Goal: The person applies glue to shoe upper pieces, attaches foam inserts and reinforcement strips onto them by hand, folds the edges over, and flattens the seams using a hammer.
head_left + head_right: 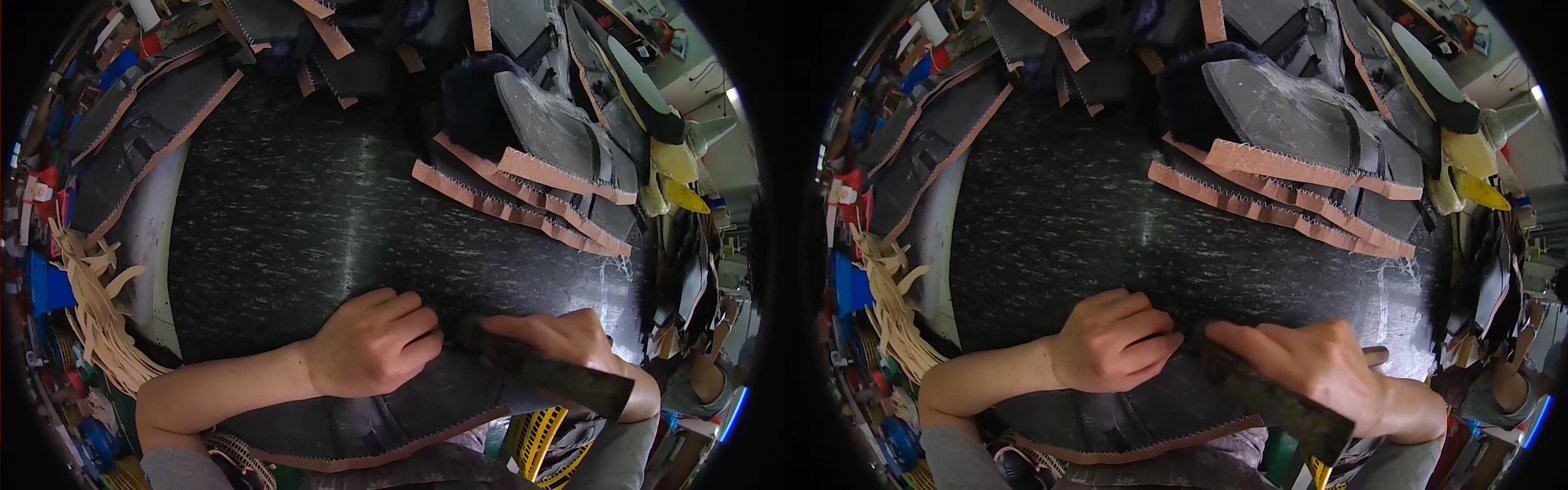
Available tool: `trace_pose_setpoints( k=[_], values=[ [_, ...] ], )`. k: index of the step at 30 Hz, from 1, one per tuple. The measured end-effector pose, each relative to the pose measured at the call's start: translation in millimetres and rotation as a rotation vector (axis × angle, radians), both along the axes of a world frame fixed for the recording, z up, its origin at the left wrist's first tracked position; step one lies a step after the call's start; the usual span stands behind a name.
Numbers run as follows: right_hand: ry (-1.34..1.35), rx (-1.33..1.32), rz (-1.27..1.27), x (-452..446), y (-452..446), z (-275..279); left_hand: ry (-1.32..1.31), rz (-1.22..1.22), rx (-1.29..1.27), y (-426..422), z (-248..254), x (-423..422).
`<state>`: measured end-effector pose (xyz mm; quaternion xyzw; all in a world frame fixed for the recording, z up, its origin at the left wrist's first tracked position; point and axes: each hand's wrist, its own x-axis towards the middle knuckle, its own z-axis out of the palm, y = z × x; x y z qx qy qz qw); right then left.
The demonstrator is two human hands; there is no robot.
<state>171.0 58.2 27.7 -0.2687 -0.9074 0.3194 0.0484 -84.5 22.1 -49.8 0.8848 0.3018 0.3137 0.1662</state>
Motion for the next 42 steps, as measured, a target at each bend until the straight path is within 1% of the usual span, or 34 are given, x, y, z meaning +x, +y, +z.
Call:
trace_pose_setpoints(
  k=[2, 4, 6, 7, 9, 10, 12, 13, 14, 15, 16, 17, 18, 19, 21, 22, 24, 25, 27, 28, 30, 31, 32, 33, 34, 35, 37, 38, 40, 41, 42],
  values=[
    [-0.103, -0.012, 0.059, -2.6, -4.4, -8.1, 0.027, 0.027, -0.057, -1.8, 6.6, -3.8],
    [-0.061, -0.058, 0.026, -2.1, -2.9, -8.8, 0.054, 0.052, -0.1, -2.6, 17.1, -10.8],
    [-0.016, -0.112, -0.009, -2.0, -3.1, -9.3, 0.02, 0.184, -0.314, -9.4, 25.5, -16.8],
    [-0.027, -0.121, -0.012, -1.7, -4.0, -9.4, 0.021, 0.183, -0.319, -13.8, 21.0, -15.4],
    [-0.036, -0.123, -0.016, -2.1, -3.9, -8.2, -0.037, 0.122, -0.24, -19.9, 9.7, -11.0],
    [-0.064, -0.101, -0.002, -2.9, -3.9, -6.6, -0.037, 0.123, -0.24, -22.4, 10.6, -10.2],
    [-0.091, -0.078, 0.012, -4.1, -3.2, -1.4, 0.184, 0.055, 0.077, -25.7, 15.1, -9.0],
    [-0.076, -0.02, 0.009, -5.2, -1.9, 2.6, 0.185, 0.058, 0.076, -26.8, 17.5, -8.3],
    [-0.061, 0.038, 0.007, -6.3, -0.4, 4.2, 0.323, 0.023, 0.188, -28.0, 20.2, -7.3],
    [-0.06, 0.036, 0.01, -10.1, 1.3, 3.1, 0.461, -0.012, 0.3, -29.2, 22.3, -6.3],
    [-0.084, 0.049, 0.049, -16.3, 2.4, 1.5, 0.462, -0.01, 0.295, -31.3, 23.7, -4.9],
    [-0.108, 0.063, 0.084, -19.9, 2.1, 0.8, 0.533, -0.044, 0.352, -33.4, 25.0, -3.7],
    [-0.107, 0.062, 0.083, -20.7, 1.4, 1.2, 0.604, -0.08, 0.41, -34.3, 26.0, -3.4],
    [-0.116, 0.081, 0.086, -21.5, 0.7, 1.8, 0.605, -0.079, 0.409, -34.5, 25.4, -4.8],
    [-0.128, 0.107, 0.091, -21.5, 0.3, 2.0, 0.257, 0.044, 0.113, -32.5, 21.7, -9.0],
    [-0.101, 0.109, 0.092, -19.8, 1.2, 0.0, 0.254, 0.052, 0.116, -33.0, 24.0, -10.3],
    [-0.072, 0.104, 0.091, -15.9, -1.0, -6.0, 0.196, 0.262, -0.144, -35.1, 31.3, -14.1],
    [-0.05, 0.109, 0.08, -14.1, -2.1, -9.1, 0.196, 0.271, -0.145, -37.9, 27.9, -14.6],
    [-0.03, 0.116, 0.085, -13.7, -0.5, -10.7, 0.066, 0.221, -0.187, -45.2, 15.1, -13.4],
    [0.002, 0.099, 0.068, -13.4, 0.4, -10.6, 0.064, 0.228, -0.187, -46.2, 11.2, -12.9],
    [0.035, 0.078, 0.042, -15.5, 1.2, -6.4, 0.051, 0.17, -0.068, -46.6, 6.8, -11.1],
    [0.051, 0.169, 0.036, -20.8, 2.7, 1.5, 0.053, 0.166, -0.071, -47.5, 10.8, -9.7],
    [0.067, 0.26, 0.031, -25.7, 2.6, 5.5, 0.22, 0.126, 0.019, -49.5, 18.0, -8.0],
    [-0.045, 0.257, 0.109, -30.5, 0.2, 5.2, 0.386, 0.088, 0.109, -51.7, 22.1, -6.1],
    [-0.157, 0.256, 0.191, -33.9, -1.2, 5.4, 0.423, 0.076, 0.21, -53.4, 20.5, -3.7],
    [-0.101, 0.258, 0.195, -34.4, 0.3, 5.2, 0.426, 0.081, 0.21, -53.5, 22.2, -2.9],
    [-0.074, 0.263, 0.171, -37.9, 4.5, 8.5, 0.429, 0.077, 0.119, -54.2, 25.8, -2.3],
    [-0.052, 0.264, 0.14, -38.8, 5.3, 9.6, 0.428, 0.082, 0.114, -54.6, 26.7, -2.9],
    [-0.107, 0.281, 0.196, -39.6, -1.8, 6.4, 0.246, 0.157, -0.167, -55.5, 28.3, -5.8],
    [-0.159, 0.31, 0.248, -40.2, -2.7, 5.0, 0.243, 0.166, -0.166, -54.7, 30.8, -9.7],
    [-0.159, 0.313, 0.257, -39.4, -1.2, 3.6, 0.124, 0.245, -0.331, -54.3, 33.9, -15.4]
  ],
)
